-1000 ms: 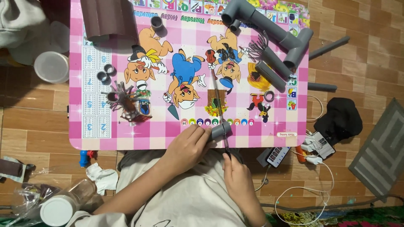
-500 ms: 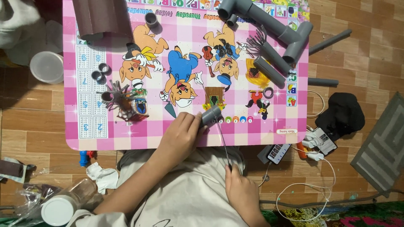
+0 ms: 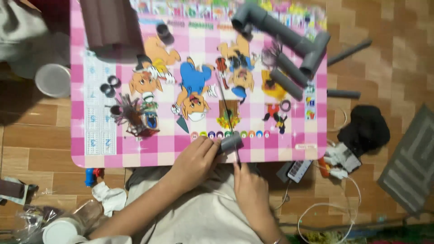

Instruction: Shaping and smoothing the edges of PVC pipe components using various manual tools like scrapers and files.

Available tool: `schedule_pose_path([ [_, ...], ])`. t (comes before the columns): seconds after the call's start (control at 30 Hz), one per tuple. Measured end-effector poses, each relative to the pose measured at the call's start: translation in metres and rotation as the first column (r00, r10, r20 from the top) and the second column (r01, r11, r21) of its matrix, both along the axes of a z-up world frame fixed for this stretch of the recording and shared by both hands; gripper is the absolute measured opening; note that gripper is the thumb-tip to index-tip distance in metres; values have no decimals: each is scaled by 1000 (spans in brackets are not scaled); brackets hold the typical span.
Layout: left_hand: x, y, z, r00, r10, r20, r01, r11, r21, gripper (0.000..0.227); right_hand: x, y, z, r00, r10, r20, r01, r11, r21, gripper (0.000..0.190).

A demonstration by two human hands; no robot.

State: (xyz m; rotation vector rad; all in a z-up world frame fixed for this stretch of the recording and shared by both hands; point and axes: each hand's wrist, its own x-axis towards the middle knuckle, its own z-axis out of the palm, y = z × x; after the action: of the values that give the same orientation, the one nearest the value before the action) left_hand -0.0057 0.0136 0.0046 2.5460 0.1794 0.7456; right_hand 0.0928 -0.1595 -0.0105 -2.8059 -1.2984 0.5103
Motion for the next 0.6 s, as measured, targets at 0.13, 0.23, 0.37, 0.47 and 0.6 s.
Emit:
schedule_pose_path([
  [0.13,0,14,-15,993,82,-89,-88,994,-67,33,-15,-40,-3,999,-38,-14,37,996,-82,29],
  [0.23,-2,5,-3,991,99,-86,-85,984,153,28,-14,-36,-8,998,-60,-18,58,994,-95,34],
  [0.37,-4,-16,-6,996,-66,-67,61,995,-73,31,-10,-30,-5,997,-62,-44,62,998,3,28],
  [0.47,4,-25,-4,994,-111,-6,110,989,-101,29,-10,-59,-7,996,-85,-13,85,995,-44,28],
  [0.6,15,-12,-28,993,104,-50,-113,968,-224,18,-18,-82,-24,991,-99,-94,88,990,-110,31],
])
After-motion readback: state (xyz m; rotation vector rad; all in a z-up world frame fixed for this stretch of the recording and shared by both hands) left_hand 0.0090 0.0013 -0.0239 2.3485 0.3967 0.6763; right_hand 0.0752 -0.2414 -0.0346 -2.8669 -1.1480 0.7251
